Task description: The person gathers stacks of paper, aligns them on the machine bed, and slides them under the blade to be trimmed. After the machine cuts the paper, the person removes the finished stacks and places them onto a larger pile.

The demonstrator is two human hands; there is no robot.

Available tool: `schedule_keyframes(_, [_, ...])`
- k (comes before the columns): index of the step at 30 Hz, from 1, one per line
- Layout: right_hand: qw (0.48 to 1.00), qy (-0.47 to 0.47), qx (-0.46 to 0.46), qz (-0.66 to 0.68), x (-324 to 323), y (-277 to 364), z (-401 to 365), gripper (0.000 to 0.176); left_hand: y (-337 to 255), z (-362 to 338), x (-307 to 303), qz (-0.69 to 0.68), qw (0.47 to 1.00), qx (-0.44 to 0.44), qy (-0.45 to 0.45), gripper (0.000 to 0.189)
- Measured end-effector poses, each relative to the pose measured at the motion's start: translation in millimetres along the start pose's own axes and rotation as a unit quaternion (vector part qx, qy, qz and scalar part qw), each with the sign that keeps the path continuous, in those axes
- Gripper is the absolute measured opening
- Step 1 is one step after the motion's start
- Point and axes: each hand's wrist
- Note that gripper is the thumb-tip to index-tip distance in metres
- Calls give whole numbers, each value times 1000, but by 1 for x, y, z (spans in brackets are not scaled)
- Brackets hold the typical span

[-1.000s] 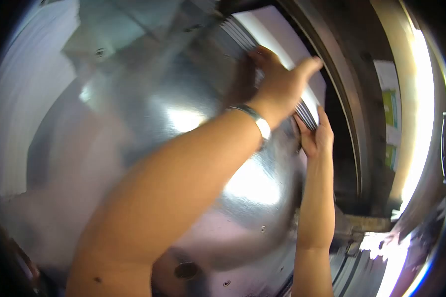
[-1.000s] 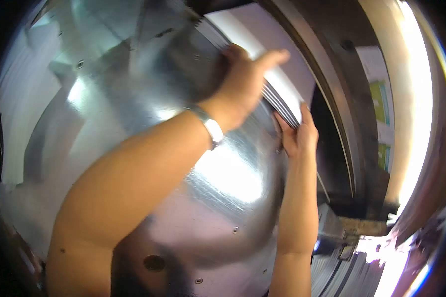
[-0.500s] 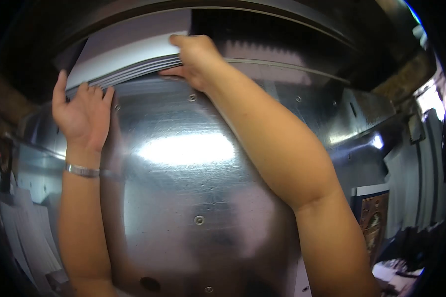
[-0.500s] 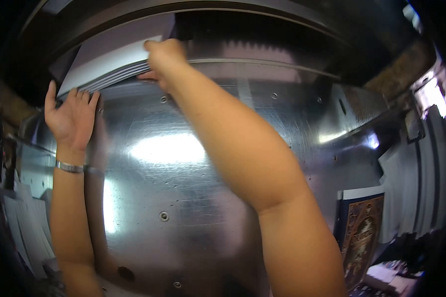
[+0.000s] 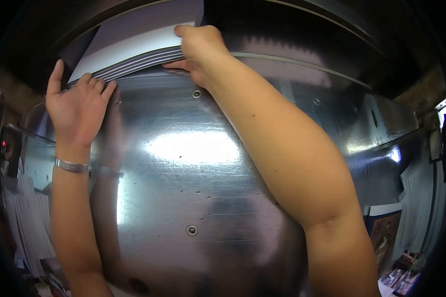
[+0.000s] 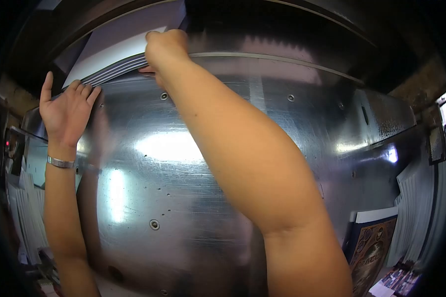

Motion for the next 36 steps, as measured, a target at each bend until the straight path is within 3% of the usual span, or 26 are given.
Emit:
schedule_keyframes(7, [1000, 5, -20, 16, 3, 4, -12, 43, -1, 6, -13, 8, 997, -10, 81, 118])
schedule_keyframes(11, [999, 1, -29, 16, 3, 4, -17, 43, 0, 0, -2, -8, 1000, -1, 26, 109])
schedule_keyframes(12, [1000, 9, -26, 15, 3, 6, -20, 43, -2, 4, -9, -16, 998, -11, 68, 100])
schedule_keyframes(15, [1000, 12, -24, 13, -6, 5, -14, 45, 4, 14, -16, -26, 996, 20, 78, 89])
schedule_keyframes(17, [1000, 7, -2, 12, -3, 9, -17, 48, 11, 4, -20, 146, 976, 157, 46, 66])
schedule_keyframes(19, [1000, 16, -7, -16, 0, 9, -16, 46, 16, 0, -18, 324, 907, 270, 1, 85])
schedule_keyframes(20, [1000, -6, -16, -20, 9, 11, -21, 45, 17, 1, -12, 206, 959, 195, -14, 69])
schedule_keyframes(21, [999, -17, -14, -37, 13, 12, -24, 44, 16, 4, -5, 76, 990, 119, -19, 87])
schedule_keyframes(24, [999, 9, 1, -53, 0, 12, -15, 42, 13, 2, 1, 52, 996, 68, -32, 71])
schedule_keyframes(30, [998, 15, 3, -67, 6, 9, -14, 41, 4, 2, -4, 78, 993, 37, -78, 78])
schedule_keyframes(32, [999, 0, -14, -53, 10, 7, -19, 42, 5, 9, -12, 57, 995, 77, -39, 92])
schedule_keyframes(34, [999, 14, -4, -48, 0, 10, -11, 42, 12, 8, -8, 25, 996, 86, -4, 93])
schedule_keyframes(36, [999, 0, -10, -41, 5, 10, -18, 43, 9, 6, -6, -46, 996, 66, 46, 61])
Point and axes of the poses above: each hand's wrist, its own z-axis towards the middle knuckle, its own x-axis out of the palm, y = z × x
